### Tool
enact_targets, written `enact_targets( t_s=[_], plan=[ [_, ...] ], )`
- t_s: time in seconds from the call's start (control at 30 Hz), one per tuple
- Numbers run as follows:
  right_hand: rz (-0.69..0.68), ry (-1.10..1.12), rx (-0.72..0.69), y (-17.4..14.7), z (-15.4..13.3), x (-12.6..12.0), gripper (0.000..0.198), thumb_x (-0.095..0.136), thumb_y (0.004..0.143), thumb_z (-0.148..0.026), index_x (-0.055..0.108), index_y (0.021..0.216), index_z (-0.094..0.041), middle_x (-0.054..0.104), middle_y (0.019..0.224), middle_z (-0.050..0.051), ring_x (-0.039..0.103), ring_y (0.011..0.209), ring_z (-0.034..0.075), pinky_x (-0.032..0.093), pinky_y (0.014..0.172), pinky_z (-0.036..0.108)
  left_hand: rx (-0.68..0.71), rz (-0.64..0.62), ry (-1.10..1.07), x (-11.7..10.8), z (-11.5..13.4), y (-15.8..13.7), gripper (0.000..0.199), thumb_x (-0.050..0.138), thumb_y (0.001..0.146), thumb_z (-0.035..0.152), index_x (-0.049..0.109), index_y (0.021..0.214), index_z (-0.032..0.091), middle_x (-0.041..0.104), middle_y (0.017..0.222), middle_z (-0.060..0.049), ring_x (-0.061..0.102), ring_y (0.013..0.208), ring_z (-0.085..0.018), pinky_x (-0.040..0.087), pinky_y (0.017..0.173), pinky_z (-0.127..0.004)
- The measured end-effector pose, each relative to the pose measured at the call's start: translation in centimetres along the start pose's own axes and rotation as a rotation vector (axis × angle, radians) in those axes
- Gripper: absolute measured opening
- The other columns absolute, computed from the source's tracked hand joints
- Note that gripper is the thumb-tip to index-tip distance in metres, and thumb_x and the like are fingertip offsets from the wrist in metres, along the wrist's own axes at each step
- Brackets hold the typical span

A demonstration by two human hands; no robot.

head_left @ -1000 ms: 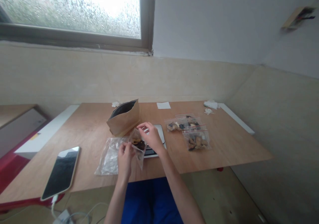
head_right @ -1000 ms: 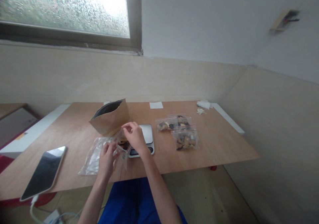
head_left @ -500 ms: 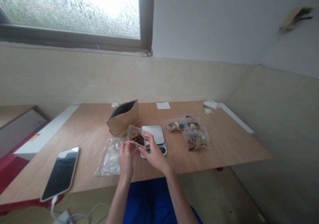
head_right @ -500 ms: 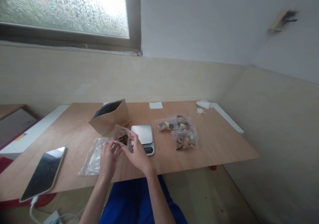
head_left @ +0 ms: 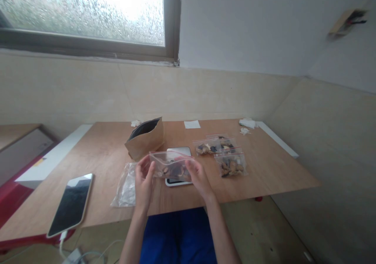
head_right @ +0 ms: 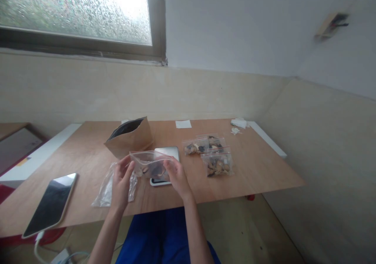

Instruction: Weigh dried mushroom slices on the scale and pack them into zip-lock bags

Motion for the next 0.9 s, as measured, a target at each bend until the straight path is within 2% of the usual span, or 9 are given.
enact_targets(
  t_s=[0.1, 0.27, 0.4, 0.47, 0.77, 0.9],
  plan=[
    [-0.071, -0.028, 0.016, -0.3, -0.3, 0.5, 0.042, 0.041, 0.089, -0.051, 0.065, 0.105, -0.02, 0.063, 0.114, 0.007, 0.057, 0.108, 0.021, 0.043, 0.095, 0.035, -0.035, -0.126, -0.032, 0.1, 0.5, -0.1, 0.038, 0.062, 0.071, 0.046, 0.06, 0.097, 0.018, 0.066, 0.095, -0.006, 0.061, 0.089, -0.019, 0.047, 0.077, -0.028],
    [-0.077, -0.135, -0.065, -0.4, -0.7, 1.2, 0.037, 0.04, 0.091, -0.046, 0.064, 0.105, -0.022, 0.064, 0.113, 0.005, 0.056, 0.11, 0.019, 0.041, 0.097, 0.032, -0.027, -0.187, -0.018, 0.4, 0.5, -0.8, 0.035, 0.067, 0.067, 0.043, 0.064, 0.091, 0.018, 0.067, 0.092, -0.006, 0.062, 0.085, -0.019, 0.047, 0.074, -0.027],
    [0.143, -0.185, -0.11, -0.3, -0.5, 0.1, 0.038, 0.038, 0.092, -0.044, 0.066, 0.091, -0.019, 0.069, 0.092, 0.006, 0.064, 0.09, 0.019, 0.048, 0.083, 0.03, 0.026, -0.011, 0.022, -0.1, 0.8, -0.8, 0.03, 0.064, 0.07, 0.044, 0.066, 0.081, 0.017, 0.067, 0.075, -0.003, 0.06, 0.069, -0.016, 0.047, 0.064, -0.025],
    [0.234, -0.181, -0.113, -0.2, -0.4, -0.5, 0.038, 0.039, 0.091, -0.045, 0.065, 0.085, -0.018, 0.07, 0.082, 0.006, 0.066, 0.079, 0.019, 0.05, 0.076, 0.029, 0.057, 0.037, 0.039, -0.5, 1.1, -0.7, 0.029, 0.065, 0.069, 0.044, 0.067, 0.077, 0.016, 0.065, 0.068, -0.002, 0.059, 0.064, -0.015, 0.047, 0.06, -0.024],
    [0.418, -0.04, -0.072, -0.5, -1.0, -1.2, 0.027, 0.054, 0.083, -0.044, 0.06, 0.085, -0.017, 0.069, 0.069, 0.004, 0.064, 0.058, 0.016, 0.05, 0.058, 0.025, 0.087, 0.016, 0.116, -1.0, 2.2, -0.6, 0.032, 0.059, 0.074, 0.046, 0.071, 0.083, 0.017, 0.069, 0.073, -0.002, 0.059, 0.065, -0.014, 0.046, 0.059, -0.023],
    [0.414, -0.084, -0.065, -0.6, -1.0, -1.6, 0.032, 0.047, 0.086, -0.046, 0.06, 0.088, -0.017, 0.068, 0.067, 0.004, 0.061, 0.054, 0.015, 0.049, 0.056, 0.025, 0.121, 0.001, 0.157, -1.0, 2.3, -0.4, 0.032, 0.058, 0.074, 0.047, 0.069, 0.079, 0.017, 0.066, 0.067, -0.001, 0.057, 0.063, -0.014, 0.045, 0.058, -0.022]
  ],
)
Point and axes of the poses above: each hand's wrist, its own y-axis towards the middle knuckle, its own x-axis out of the palm, z = x × y, the point moved 1 cm from there along y, towards the middle knuckle
